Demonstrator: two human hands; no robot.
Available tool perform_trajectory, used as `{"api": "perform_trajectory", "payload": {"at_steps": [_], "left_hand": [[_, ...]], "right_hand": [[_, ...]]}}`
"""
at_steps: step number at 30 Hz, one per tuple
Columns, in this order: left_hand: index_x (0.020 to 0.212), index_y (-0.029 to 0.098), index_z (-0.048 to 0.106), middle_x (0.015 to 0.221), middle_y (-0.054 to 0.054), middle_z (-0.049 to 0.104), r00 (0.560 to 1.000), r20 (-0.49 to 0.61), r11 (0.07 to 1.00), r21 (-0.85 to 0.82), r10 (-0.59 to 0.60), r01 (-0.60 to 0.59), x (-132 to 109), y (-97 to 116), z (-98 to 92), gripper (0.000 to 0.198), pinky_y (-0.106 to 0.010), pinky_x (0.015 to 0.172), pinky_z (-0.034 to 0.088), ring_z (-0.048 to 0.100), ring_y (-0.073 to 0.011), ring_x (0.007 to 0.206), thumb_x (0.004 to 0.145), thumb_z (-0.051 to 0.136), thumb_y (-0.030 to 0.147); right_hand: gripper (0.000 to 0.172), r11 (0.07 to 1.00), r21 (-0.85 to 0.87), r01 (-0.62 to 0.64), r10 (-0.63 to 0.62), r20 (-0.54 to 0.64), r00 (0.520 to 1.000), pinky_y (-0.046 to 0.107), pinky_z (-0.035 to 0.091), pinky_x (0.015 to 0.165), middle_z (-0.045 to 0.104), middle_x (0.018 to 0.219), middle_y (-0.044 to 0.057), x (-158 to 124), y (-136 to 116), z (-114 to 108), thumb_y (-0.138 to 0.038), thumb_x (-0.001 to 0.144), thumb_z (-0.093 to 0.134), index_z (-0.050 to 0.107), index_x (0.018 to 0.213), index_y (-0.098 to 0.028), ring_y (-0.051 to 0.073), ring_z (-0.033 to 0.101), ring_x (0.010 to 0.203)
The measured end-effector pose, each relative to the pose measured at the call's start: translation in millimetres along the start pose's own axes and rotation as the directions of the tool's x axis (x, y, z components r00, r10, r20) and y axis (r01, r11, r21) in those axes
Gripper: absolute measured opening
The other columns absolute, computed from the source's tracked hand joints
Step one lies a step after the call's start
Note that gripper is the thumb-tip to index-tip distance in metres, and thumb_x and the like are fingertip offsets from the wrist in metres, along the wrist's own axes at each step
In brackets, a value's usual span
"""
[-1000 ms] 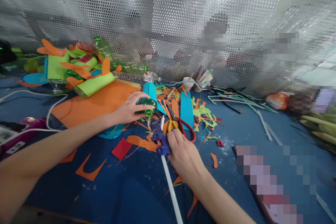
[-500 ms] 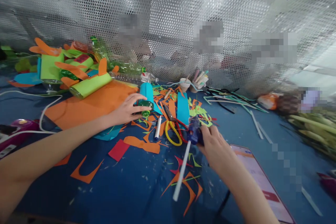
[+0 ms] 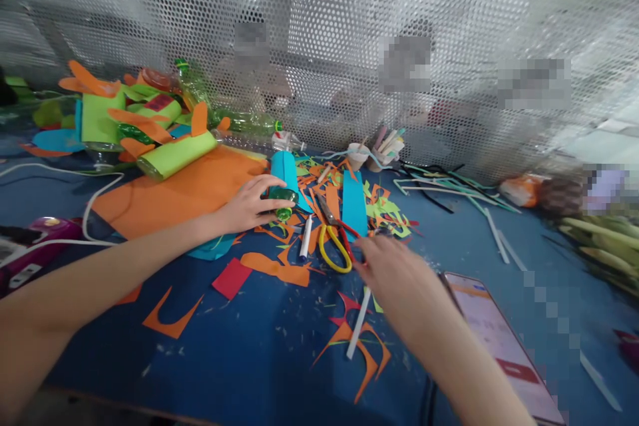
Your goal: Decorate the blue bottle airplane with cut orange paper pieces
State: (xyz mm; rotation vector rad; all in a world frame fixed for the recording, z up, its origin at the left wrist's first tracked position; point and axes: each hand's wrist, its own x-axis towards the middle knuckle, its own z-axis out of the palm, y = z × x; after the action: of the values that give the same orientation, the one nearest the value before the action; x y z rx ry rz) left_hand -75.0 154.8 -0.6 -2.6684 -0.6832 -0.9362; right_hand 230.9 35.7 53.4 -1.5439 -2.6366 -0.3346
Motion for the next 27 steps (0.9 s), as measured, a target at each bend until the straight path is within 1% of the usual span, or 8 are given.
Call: {"api": "perform_trajectory", "payload": {"at_steps": [1,3,6,11,15,19,23,27], "left_hand": [[0.121,0.033,0.050,0.125,-0.008,0.041,1.000,0.006,1.000,0.001,-0.003,0.003,-0.5,0.5,0.4,0.035,-0.048,0.098,0.038,0.037,-0.0259,0.119,0.087,0.053,0.031],[0.122,0.033,0.050,0.126,-0.008,0.041,1.000,0.011,1.000,-0.002,-0.010,0.010,-1.5,1.4,0.9,0.035,-0.048,0.098,0.038,0.037,-0.0260,0.120,0.087,0.053,0.031],[0.123,0.033,0.049,0.127,-0.008,0.041,1.000,-0.004,1.000,-0.014,-0.019,0.019,-2.6,2.5,1.0,0.036,-0.050,0.097,0.038,0.037,-0.0263,0.120,0.087,0.053,0.033],[0.123,0.033,0.049,0.126,-0.008,0.041,0.999,-0.023,0.999,-0.029,-0.038,0.038,-2.5,3.1,-0.1,0.035,-0.049,0.097,0.038,0.038,-0.0259,0.119,0.088,0.051,0.032],[0.123,0.032,0.050,0.126,-0.009,0.041,0.999,-0.011,0.999,-0.036,-0.034,0.033,-1.9,3.3,-0.7,0.035,-0.049,0.098,0.037,0.038,-0.0261,0.119,0.088,0.051,0.032],[0.123,0.032,0.050,0.127,-0.008,0.040,1.000,-0.003,0.999,-0.023,-0.030,0.030,-2.1,3.4,-0.2,0.035,-0.049,0.098,0.037,0.038,-0.0260,0.119,0.088,0.051,0.032],[0.123,0.032,0.049,0.127,-0.008,0.040,1.000,0.001,0.999,-0.017,-0.030,0.030,-2.2,4.3,-0.4,0.035,-0.048,0.099,0.037,0.037,-0.0263,0.120,0.088,0.051,0.031],[0.123,0.034,0.048,0.126,-0.008,0.041,1.000,-0.002,0.999,-0.013,-0.030,0.030,-2.0,4.8,-1.0,0.035,-0.049,0.098,0.038,0.038,-0.0263,0.120,0.088,0.051,0.032]], "right_hand": [[0.019,0.992,0.083,0.095,-0.095,-0.002,0.995,0.038,0.051,0.079,0.065,0.097,0.009,10.0,-20.3,-6.0,-0.025,0.088,0.049,0.058,0.104,-0.019,0.023,0.063,0.089],[0.018,0.930,0.249,0.269,-0.284,0.025,0.959,0.032,0.051,0.078,0.065,0.097,0.005,28.9,-53.6,-9.9,-0.029,0.087,0.055,0.057,0.102,-0.021,0.019,0.062,0.090],[0.022,0.908,0.268,0.322,-0.350,0.059,0.935,0.032,0.051,0.069,0.064,0.089,0.004,47.6,-75.9,-0.5,-0.032,0.078,0.066,0.058,0.094,-0.019,0.020,0.063,0.081],[0.007,0.916,0.294,0.274,-0.317,0.107,0.942,0.029,0.050,0.063,0.063,0.082,0.003,52.6,-69.5,13.7,-0.023,0.081,0.062,0.059,0.082,-0.017,0.018,0.062,0.074],[0.013,0.921,0.308,0.236,-0.277,0.096,0.956,0.033,0.051,0.067,0.062,0.085,0.005,46.1,-72.3,11.9,-0.026,0.079,0.064,0.059,0.087,-0.016,0.021,0.063,0.080],[0.024,0.925,0.337,0.174,-0.210,0.072,0.975,0.034,0.052,0.070,0.060,0.091,0.007,40.0,-80.6,11.6,-0.022,0.076,0.067,0.057,0.097,-0.016,0.022,0.063,0.084],[0.023,0.923,0.377,0.077,-0.124,0.102,0.987,0.033,0.051,0.065,0.059,0.088,0.007,36.9,-82.5,15.0,-0.022,0.075,0.065,0.056,0.095,-0.017,0.021,0.063,0.076],[0.021,0.867,0.499,0.015,-0.076,0.101,0.992,0.029,0.049,0.061,0.061,0.086,0.005,35.4,-83.6,17.1,-0.014,0.072,0.062,0.056,0.092,-0.019,0.018,0.062,0.070]]}}
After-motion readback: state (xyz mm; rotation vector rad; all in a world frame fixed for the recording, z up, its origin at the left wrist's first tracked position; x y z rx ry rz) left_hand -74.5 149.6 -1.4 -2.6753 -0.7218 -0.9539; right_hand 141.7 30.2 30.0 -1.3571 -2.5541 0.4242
